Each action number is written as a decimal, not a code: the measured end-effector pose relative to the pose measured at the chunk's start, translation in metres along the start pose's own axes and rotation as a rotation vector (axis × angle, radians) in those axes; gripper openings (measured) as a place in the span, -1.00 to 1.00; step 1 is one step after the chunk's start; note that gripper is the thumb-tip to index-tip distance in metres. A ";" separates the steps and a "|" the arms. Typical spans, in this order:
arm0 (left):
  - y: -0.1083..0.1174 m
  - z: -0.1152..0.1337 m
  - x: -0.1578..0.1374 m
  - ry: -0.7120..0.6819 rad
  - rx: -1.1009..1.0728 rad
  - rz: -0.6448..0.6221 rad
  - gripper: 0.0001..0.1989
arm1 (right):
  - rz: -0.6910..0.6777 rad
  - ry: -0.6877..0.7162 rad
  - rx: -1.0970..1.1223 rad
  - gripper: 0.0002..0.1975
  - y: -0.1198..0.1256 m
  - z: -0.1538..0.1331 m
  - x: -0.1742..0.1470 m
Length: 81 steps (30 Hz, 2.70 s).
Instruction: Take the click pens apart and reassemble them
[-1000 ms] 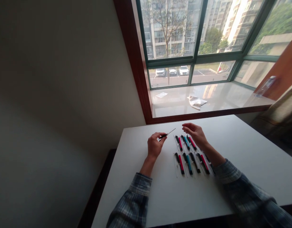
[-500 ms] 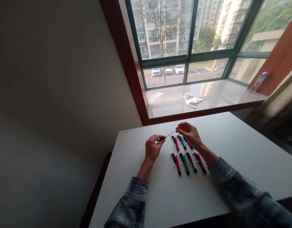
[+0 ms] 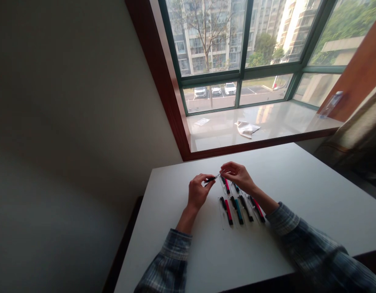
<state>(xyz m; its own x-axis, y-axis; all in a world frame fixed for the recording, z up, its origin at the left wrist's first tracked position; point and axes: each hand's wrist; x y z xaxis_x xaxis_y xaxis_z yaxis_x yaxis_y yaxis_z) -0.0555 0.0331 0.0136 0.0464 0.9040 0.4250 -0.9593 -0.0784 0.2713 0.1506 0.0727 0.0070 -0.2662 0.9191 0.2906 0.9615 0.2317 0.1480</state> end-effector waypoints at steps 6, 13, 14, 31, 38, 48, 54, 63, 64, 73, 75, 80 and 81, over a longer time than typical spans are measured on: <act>-0.004 0.003 -0.002 0.010 -0.065 -0.038 -0.80 | -0.124 0.060 -0.203 -0.65 -0.007 -0.002 -0.003; -0.006 0.002 -0.003 0.035 -0.043 -0.041 -0.75 | -0.020 0.053 -0.059 -0.72 -0.006 -0.013 -0.002; -0.006 0.001 -0.003 0.040 -0.037 -0.027 -0.74 | 0.023 0.044 0.014 -0.72 -0.004 -0.016 -0.002; 0.007 -0.012 0.004 0.015 0.051 0.162 -0.90 | 0.144 -0.022 -0.052 -0.59 0.012 -0.010 0.002; 0.007 -0.010 0.003 -0.019 0.050 0.153 -0.92 | 0.159 -0.023 -0.069 -0.62 0.014 -0.007 0.001; 0.005 -0.005 0.003 -0.023 0.093 0.107 -0.90 | 0.147 -0.033 -0.055 -0.63 0.011 -0.007 0.001; 0.006 -0.004 0.003 -0.028 0.105 0.089 -0.90 | 0.140 -0.021 -0.063 -0.63 0.012 -0.008 0.002; 0.006 -0.006 0.002 -0.018 0.107 0.070 -0.89 | 0.138 -0.021 -0.071 -0.58 0.014 -0.006 0.002; 0.006 -0.005 0.002 -0.014 0.106 0.070 -0.89 | 0.136 -0.022 -0.069 -0.59 0.013 -0.007 0.002; 0.005 -0.005 0.002 -0.014 0.117 0.068 -0.90 | 0.122 -0.014 -0.068 -0.72 0.013 -0.009 0.002; 0.005 -0.006 0.002 -0.016 0.130 0.082 -0.91 | 0.147 -0.020 -0.057 -0.77 0.013 -0.009 0.002; 0.006 -0.007 0.003 -0.011 0.137 0.110 -0.92 | 0.159 -0.030 -0.027 -0.81 0.013 -0.009 0.002; 0.006 -0.006 0.003 -0.007 0.132 0.110 -0.92 | 0.156 -0.032 -0.027 -0.81 0.013 -0.009 0.002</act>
<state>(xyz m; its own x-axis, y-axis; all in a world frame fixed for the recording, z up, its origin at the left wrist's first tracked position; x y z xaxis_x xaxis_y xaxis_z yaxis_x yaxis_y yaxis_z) -0.0625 0.0376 0.0107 -0.0544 0.8840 0.4643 -0.9137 -0.2316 0.3339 0.1622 0.0750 0.0182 -0.1109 0.9529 0.2822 0.9887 0.0769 0.1289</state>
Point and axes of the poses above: each hand's wrist, its own x-axis towards the middle knuckle, its own y-axis out of the back of the hand, z = x × y, and after that the axes turned 10 degrees about -x, right-handed
